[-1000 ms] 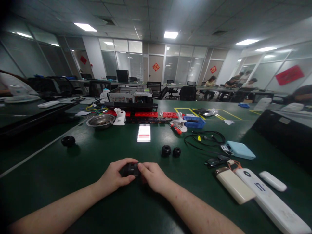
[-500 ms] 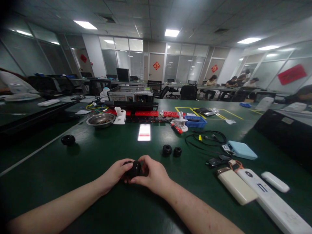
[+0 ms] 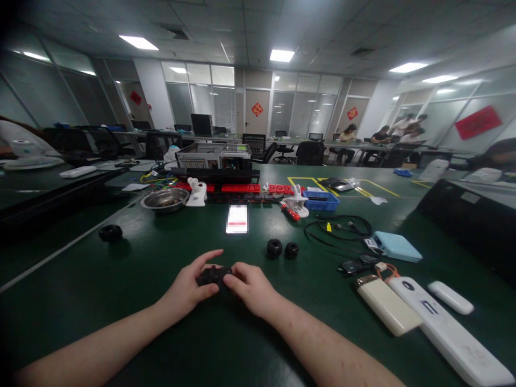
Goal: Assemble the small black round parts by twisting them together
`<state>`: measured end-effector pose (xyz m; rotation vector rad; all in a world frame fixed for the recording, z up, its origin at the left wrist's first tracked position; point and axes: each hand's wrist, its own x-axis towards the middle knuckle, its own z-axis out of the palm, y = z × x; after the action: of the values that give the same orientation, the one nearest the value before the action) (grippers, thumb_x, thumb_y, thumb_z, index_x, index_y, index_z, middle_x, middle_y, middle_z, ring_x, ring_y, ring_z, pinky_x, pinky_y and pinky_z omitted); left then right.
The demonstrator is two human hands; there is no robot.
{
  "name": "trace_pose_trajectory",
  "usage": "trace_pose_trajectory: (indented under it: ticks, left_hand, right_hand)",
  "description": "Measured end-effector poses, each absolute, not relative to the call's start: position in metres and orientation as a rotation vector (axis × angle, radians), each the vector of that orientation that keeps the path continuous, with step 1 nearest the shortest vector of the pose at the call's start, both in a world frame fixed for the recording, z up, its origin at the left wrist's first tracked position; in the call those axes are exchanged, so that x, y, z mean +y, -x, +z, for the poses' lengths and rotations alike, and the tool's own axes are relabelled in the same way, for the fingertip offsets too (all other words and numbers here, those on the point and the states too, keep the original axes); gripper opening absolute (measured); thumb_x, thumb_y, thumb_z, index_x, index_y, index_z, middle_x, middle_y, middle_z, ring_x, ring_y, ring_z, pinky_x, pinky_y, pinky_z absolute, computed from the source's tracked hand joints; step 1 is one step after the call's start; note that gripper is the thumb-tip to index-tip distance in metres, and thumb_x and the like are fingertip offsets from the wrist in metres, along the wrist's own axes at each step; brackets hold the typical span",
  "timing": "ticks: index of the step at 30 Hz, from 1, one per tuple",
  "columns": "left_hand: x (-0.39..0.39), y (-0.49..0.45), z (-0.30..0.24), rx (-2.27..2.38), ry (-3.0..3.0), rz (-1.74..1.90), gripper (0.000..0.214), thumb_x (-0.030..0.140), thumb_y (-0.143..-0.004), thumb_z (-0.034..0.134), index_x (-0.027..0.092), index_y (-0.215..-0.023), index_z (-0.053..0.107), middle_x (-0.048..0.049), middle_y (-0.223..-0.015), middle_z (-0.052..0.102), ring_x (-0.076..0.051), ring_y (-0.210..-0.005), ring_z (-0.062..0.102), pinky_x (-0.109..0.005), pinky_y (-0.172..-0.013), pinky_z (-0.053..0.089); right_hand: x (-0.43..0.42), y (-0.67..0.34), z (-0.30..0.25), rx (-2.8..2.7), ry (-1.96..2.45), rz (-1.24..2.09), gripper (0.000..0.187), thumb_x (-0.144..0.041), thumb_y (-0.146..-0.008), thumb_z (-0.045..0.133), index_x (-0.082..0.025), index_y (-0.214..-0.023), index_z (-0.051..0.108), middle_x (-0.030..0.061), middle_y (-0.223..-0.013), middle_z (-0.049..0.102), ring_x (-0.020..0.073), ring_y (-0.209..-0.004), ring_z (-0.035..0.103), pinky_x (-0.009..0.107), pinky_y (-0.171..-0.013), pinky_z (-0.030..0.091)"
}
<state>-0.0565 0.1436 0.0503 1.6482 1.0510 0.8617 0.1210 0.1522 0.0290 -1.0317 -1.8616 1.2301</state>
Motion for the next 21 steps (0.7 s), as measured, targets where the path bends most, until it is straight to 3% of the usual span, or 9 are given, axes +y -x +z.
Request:
trace_pose_trajectory:
  ticks: [2,6,9,13,16,19,21]
  left_hand:
    - [0.147,0.056,0.045,1.04,-1.587,0.848,0.05,0.044,-0.069,0.056,0.016,-0.109,0.047,-0.008,-0.098,0.058,-0.021,-0.087,0.056,-0.03,-0.072,0.045]
    - [0.152,0.052,0.038,1.053,-1.368,0.737,0.047,0.056,-0.074,0.039,0.013,-0.088,0.053,-0.0046,-0.074,0.06,-0.016,-0.062,0.058,-0.025,-0.052,0.043]
    - [0.153,0.05,0.037,1.035,-1.268,0.699,0.041,0.05,-0.075,0.041,0.012,-0.083,0.053,-0.002,-0.064,0.058,-0.013,-0.054,0.056,-0.023,-0.048,0.04]
    - [0.153,0.053,0.04,1.077,-1.348,0.778,0.034,0.042,-0.073,0.048,0.013,-0.09,0.054,-0.0027,-0.073,0.059,-0.013,-0.056,0.055,-0.024,-0.051,0.043]
    - [0.148,0.055,0.047,1.119,-1.553,0.831,0.034,0.036,-0.069,0.055,0.016,-0.095,0.054,-0.0052,-0.088,0.059,-0.018,-0.074,0.057,-0.029,-0.063,0.046]
    - [0.143,0.056,0.054,1.171,-1.804,0.841,0.037,0.03,-0.065,0.061,0.019,-0.099,0.056,-0.0061,-0.097,0.059,-0.022,-0.089,0.055,-0.032,-0.077,0.043]
    - [0.141,0.058,0.057,1.17,-1.885,0.808,0.044,0.029,-0.064,0.062,0.019,-0.105,0.054,-0.0064,-0.1,0.059,-0.022,-0.091,0.054,-0.032,-0.079,0.042]
  right_hand:
    - [0.151,-0.121,0.033,-1.892,1.051,1.148,0.028,-0.041,-0.073,0.056,-0.015,-0.08,0.05,-0.0048,-0.059,0.044,0.0081,-0.052,0.042,0.019,-0.048,0.033]
    - [0.146,-0.121,0.04,-1.996,1.14,0.995,0.04,-0.033,-0.063,0.068,-0.018,-0.094,0.049,-0.0045,-0.064,0.047,0.0103,-0.057,0.046,0.021,-0.052,0.037]
    - [0.14,-0.12,0.044,-2.075,1.173,0.835,0.045,-0.033,-0.062,0.069,-0.02,-0.101,0.048,-0.0003,-0.076,0.053,0.0135,-0.066,0.05,0.025,-0.059,0.04]
    - [0.138,-0.121,0.046,-2.06,1.166,0.829,0.049,-0.034,-0.066,0.065,-0.022,-0.108,0.044,0.0019,-0.085,0.054,0.0138,-0.068,0.051,0.025,-0.06,0.041]
    - [0.143,-0.121,0.039,-1.936,1.159,1.006,0.028,-0.041,-0.079,0.047,-0.018,-0.096,0.047,-0.0004,-0.07,0.054,0.0104,-0.057,0.049,0.022,-0.052,0.039]
    - [0.149,-0.119,0.028,-1.819,1.134,1.266,0.044,-0.051,-0.084,0.027,-0.015,-0.069,0.047,-0.0016,-0.054,0.048,0.0085,-0.046,0.045,0.02,-0.045,0.037]
    - [0.151,-0.117,0.022,-1.77,1.118,1.394,0.048,-0.056,-0.082,0.026,-0.015,-0.065,0.045,-0.002,-0.05,0.046,0.0082,-0.042,0.044,0.02,-0.041,0.036]
